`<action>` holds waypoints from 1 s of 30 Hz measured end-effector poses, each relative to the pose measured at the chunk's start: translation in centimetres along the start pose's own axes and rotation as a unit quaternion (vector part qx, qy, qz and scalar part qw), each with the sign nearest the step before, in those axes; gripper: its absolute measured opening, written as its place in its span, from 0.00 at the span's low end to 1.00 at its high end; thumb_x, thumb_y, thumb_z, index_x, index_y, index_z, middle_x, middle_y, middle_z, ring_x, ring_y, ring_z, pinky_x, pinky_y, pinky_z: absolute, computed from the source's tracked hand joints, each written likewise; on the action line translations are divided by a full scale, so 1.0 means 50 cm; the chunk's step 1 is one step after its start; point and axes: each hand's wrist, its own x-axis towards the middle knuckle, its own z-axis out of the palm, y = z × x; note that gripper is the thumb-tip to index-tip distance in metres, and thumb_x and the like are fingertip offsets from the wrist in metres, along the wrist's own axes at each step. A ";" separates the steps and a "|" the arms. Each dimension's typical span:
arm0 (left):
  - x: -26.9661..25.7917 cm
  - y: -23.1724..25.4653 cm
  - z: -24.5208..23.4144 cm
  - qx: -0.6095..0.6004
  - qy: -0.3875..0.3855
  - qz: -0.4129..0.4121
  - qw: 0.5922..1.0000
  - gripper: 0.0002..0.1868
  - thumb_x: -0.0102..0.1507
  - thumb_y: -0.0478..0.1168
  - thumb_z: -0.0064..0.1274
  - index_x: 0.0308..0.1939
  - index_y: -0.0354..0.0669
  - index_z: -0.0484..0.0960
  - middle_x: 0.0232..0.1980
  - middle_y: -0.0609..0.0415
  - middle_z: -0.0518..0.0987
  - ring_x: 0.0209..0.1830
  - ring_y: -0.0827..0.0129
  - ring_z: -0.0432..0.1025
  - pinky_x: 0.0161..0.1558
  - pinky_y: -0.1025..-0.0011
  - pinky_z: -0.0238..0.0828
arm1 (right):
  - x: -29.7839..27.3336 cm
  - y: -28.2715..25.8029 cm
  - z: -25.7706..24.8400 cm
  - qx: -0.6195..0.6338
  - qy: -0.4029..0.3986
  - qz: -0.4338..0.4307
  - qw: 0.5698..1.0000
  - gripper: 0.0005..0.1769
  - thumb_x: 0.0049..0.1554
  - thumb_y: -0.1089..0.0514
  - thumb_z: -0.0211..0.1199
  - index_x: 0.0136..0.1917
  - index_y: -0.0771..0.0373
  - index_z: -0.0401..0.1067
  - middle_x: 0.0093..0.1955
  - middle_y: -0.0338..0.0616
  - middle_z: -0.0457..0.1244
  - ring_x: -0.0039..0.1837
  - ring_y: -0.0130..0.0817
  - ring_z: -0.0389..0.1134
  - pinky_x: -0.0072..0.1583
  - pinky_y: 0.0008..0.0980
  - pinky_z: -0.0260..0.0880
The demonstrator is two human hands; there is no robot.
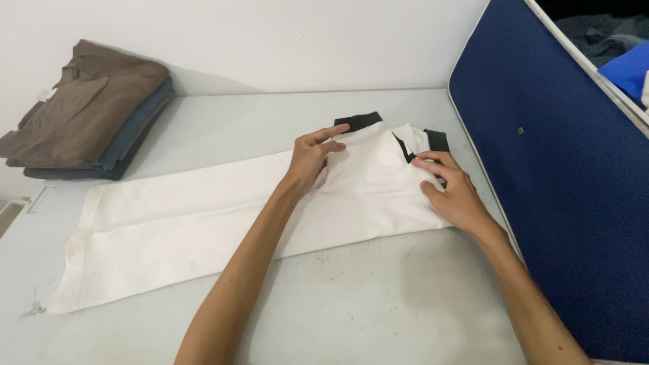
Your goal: The person folds a white hoodie on a white table. They smooth the fabric, fold the sleeves inward, fold the bottom up, and then fold the garment in half to create a compact rectangle.
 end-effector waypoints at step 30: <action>-0.175 -0.141 0.139 0.616 -0.130 0.276 0.726 0.34 0.72 0.59 0.26 0.79 0.51 0.55 0.83 0.51 0.49 0.84 0.49 0.36 0.74 0.32 0.21 | 0.001 0.050 0.018 -0.154 0.097 0.042 0.982 0.18 0.66 0.50 0.56 0.56 0.66 0.78 0.56 0.57 0.68 0.50 0.50 0.73 0.50 0.44 0.74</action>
